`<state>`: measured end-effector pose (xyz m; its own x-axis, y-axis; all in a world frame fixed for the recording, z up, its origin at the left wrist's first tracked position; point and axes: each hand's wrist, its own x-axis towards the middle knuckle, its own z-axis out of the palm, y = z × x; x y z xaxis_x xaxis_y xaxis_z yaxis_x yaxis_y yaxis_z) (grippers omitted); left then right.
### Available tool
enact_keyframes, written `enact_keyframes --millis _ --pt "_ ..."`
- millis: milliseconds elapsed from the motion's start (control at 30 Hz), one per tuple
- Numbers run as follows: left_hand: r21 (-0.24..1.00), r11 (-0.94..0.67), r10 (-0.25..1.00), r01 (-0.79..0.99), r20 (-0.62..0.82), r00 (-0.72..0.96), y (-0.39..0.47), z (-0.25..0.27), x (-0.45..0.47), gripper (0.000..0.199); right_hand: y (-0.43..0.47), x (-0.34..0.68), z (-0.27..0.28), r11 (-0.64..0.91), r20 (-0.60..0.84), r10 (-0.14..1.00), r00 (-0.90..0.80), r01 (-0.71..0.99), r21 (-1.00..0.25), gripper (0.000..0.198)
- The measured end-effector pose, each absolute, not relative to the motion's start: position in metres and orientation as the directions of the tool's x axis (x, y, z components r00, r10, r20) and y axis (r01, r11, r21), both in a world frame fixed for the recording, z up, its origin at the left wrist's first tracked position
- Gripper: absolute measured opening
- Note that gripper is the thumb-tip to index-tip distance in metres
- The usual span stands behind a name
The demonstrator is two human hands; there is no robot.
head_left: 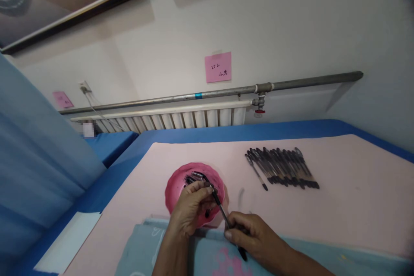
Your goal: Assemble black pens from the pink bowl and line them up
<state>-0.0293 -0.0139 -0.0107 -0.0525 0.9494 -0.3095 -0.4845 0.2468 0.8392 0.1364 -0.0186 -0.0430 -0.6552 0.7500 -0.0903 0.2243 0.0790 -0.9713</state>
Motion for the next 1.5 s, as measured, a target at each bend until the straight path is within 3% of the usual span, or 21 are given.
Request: enact_keyframes --millis 167,367,633,933,1033,1300,1367,1500 --pt "0.834 0.258 0.944 -0.488 -0.324 -0.055 -0.0135 -0.0112 -0.0274 0.023 -0.0198 0.1362 -0.0439 0.058 -0.090 0.796 -0.598 0.223 -0.973 0.009" --pt "0.840 0.258 0.944 -0.478 -0.325 -0.062 -0.0133 -0.0116 -0.0261 0.025 -0.0188 0.1348 -0.0439 0.016 -0.118 0.841 -0.528 0.243 -0.970 0.012" --pt "0.841 0.223 0.956 -0.493 -0.287 -0.057 -0.0137 -0.0124 -0.0251 0.024 -0.0194 0.1367 -0.0369 0.074 -0.066 0.809 -0.585 0.213 -0.974 0.017" --pt "0.831 0.190 0.948 -0.524 -0.293 -0.122 -0.0126 -0.0111 -0.0270 0.027 -0.0184 0.1370 -0.0386 0.096 -0.081 0.853 -0.516 0.307 -0.947 0.005" --pt "0.824 0.183 0.947 -0.536 -0.295 -0.129 -0.0122 -0.0115 -0.0270 0.027 -0.0189 0.1372 -0.0362 0.117 -0.045 0.830 -0.557 0.251 -0.961 0.013" --pt "0.821 0.185 0.950 -0.541 -0.291 -0.116 -0.0120 -0.0119 -0.0273 0.028 -0.0184 0.1366 -0.0351 0.097 -0.075 0.854 -0.514 0.299 -0.949 0.004" --pt "0.820 0.184 0.946 -0.542 -0.298 -0.129 -0.0122 -0.0122 -0.0276 0.028 -0.0182 0.1368 -0.0353 0.124 -0.049 0.834 -0.549 0.273 -0.954 0.012" --pt "0.825 0.181 0.948 -0.535 -0.290 -0.127 -0.0118 -0.0126 -0.0276 0.028 -0.0184 0.1365 -0.0371 0.100 -0.068 0.863 -0.500 0.301 -0.948 0.010"
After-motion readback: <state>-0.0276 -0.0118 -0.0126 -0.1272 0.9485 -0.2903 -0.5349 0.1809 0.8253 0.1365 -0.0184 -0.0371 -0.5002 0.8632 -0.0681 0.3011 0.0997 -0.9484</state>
